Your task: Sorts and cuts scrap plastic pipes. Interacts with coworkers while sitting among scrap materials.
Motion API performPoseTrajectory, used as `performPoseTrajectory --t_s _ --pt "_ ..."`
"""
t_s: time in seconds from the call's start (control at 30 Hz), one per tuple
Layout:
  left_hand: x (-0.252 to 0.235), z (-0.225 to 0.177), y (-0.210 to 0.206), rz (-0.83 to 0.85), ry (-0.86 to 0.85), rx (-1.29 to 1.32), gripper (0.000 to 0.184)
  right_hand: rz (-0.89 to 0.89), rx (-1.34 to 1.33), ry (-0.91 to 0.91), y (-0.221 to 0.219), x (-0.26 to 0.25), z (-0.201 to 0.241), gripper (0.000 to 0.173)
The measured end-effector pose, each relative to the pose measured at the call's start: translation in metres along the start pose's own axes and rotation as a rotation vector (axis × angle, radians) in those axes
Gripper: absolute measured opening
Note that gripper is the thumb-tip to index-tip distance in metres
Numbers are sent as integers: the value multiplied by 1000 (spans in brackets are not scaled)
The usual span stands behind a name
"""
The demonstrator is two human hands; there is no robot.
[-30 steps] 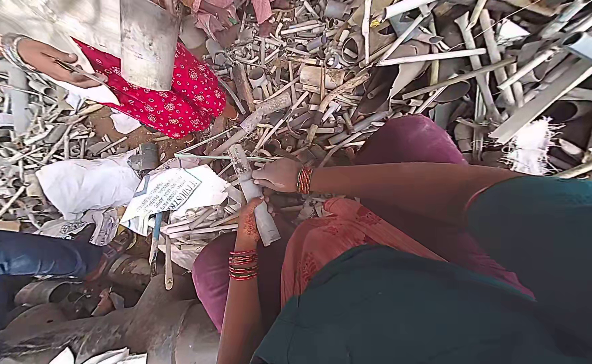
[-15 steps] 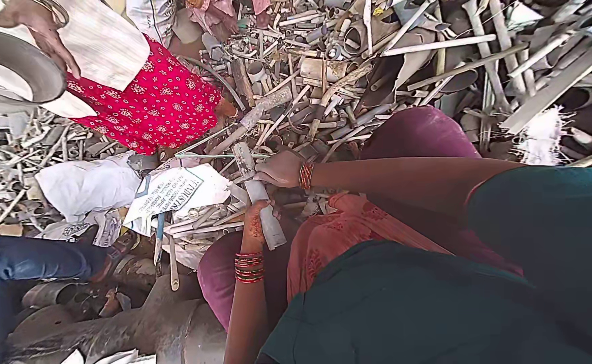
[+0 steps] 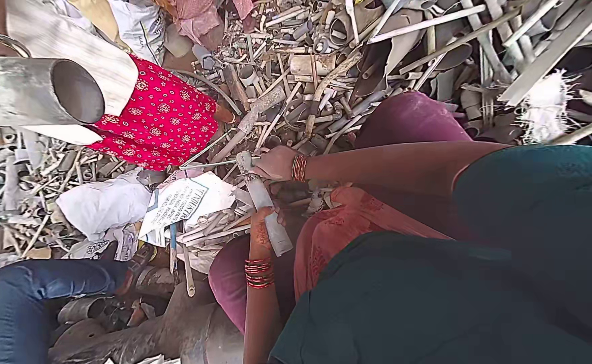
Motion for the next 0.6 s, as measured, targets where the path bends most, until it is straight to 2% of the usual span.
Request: performPoseTrajectory --t_s 0.1,0.23,0.3,0.4,0.53,0.6 --pt "0 -2 5 -38 -3 -17 18 37 21 89 -13 2 13 61" --pt "1 0 1 -23 -26 -9 15 13 6 25 -2 -2 -1 58" --pt "1 -3 4 24 -84 -43 14 42 2 36 0 6 9 59" --pt "1 -5 15 7 -127 -62 15 59 -22 98 -7 15 24 60" --pt "2 1 10 34 -84 -58 15 -37 -47 -5 6 -7 -6 61" --pt "5 1 5 10 -76 -71 18 10 -58 2 5 3 3 63"
Point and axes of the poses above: each hand's wrist, its own x-axis away from the middle knuckle, its own y-axis out of the back of the hand, z = x × y, the point moved 5 cm from there along -x, towards the middle knuckle, and after that the axes turned 2 degrees about -z, right-handed, at the moved point
